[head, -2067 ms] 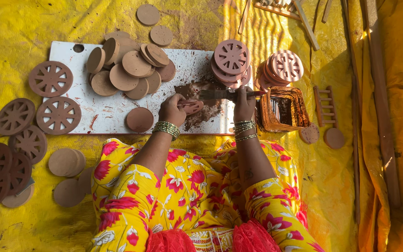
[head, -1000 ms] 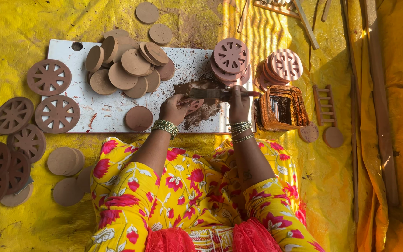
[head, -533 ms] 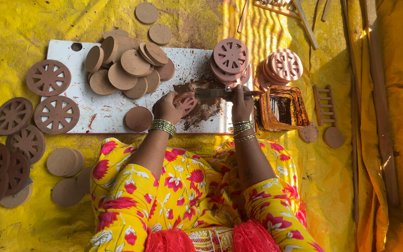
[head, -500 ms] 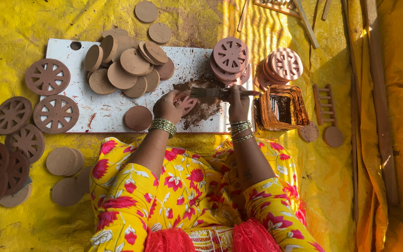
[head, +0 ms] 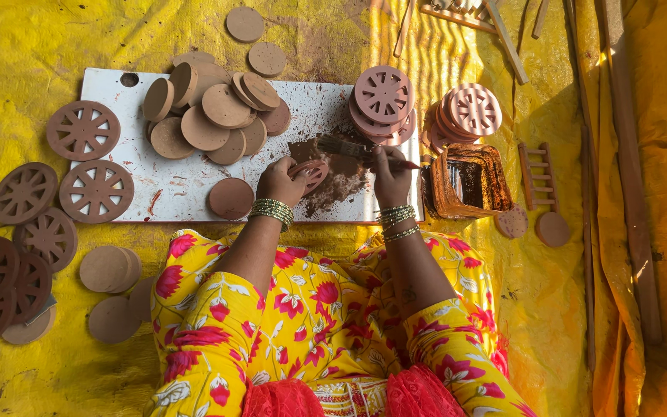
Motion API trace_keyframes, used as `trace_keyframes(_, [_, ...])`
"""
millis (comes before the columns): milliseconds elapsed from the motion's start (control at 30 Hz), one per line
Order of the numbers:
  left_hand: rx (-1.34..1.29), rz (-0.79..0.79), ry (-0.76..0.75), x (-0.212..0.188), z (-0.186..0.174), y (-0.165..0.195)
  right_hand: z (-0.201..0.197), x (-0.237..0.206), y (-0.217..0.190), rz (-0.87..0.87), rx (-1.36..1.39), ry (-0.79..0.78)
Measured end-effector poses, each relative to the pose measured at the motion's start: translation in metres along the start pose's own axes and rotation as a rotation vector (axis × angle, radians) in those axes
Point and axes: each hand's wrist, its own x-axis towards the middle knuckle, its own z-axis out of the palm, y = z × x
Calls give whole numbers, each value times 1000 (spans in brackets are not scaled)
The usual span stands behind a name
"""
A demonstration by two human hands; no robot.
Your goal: The person sits on the ground and coats wheel-shaped clay discs with wet clay slip, spreading the mixture over each disc with a brush and stacking the coated discs with others on the board. They work through the discs one at a time, dipping the brush in a container of slip between pieces.
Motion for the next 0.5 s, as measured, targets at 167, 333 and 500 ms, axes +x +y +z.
trace_keyframes(167, [-37,115,100,5,6,-6,17,-29,-13,-202,-292,-254])
trace_keyframes(333, [-153,72,102,3,7,-4,19,-36,-23,-161,-596,-172])
trace_keyframes(500, [-270,82,39,2,7,-1,17,-35,-18,-136,-133,-129])
